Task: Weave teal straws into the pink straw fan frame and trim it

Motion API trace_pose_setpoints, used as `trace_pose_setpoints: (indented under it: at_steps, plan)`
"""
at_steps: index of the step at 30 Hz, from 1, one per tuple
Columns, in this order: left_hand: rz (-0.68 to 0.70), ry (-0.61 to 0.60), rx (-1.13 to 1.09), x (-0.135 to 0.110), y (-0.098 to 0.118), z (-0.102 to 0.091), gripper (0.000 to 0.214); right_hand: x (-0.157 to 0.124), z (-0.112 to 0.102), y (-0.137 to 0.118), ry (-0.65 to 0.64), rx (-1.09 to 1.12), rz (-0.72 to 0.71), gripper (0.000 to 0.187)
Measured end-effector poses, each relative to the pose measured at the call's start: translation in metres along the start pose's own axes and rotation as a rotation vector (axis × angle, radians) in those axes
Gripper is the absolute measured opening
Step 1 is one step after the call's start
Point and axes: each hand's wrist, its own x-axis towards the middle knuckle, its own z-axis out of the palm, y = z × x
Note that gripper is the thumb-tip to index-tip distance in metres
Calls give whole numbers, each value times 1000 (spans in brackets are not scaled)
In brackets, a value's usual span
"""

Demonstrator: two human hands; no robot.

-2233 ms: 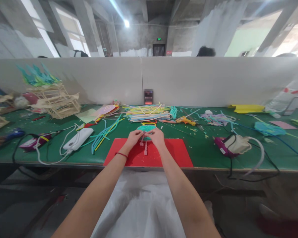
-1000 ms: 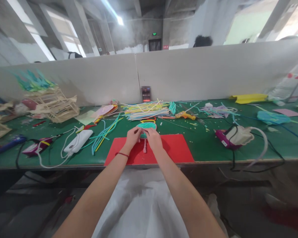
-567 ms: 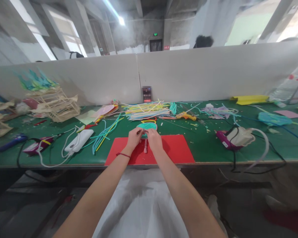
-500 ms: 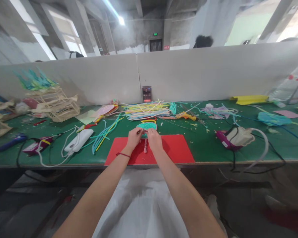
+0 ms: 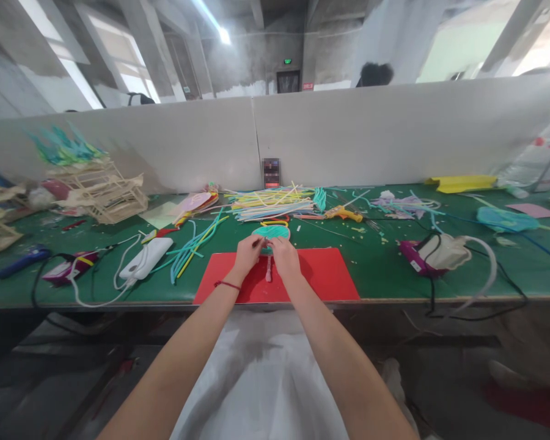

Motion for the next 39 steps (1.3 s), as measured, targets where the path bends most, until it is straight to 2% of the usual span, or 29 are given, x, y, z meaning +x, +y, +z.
trace_pose_setpoints:
  at_steps: [17,30,39]
  plan:
    - [-42,-43,-21,2,-8,2,24,0,3,2,1,82,-10,20]
    - [-79,-113,-56,1,-7,0,24,-2,1,4,-45,76,46,21]
    - [-124,-134,-122,-1,-6,-7,15,-1,-3,-1,-14,206,74,20]
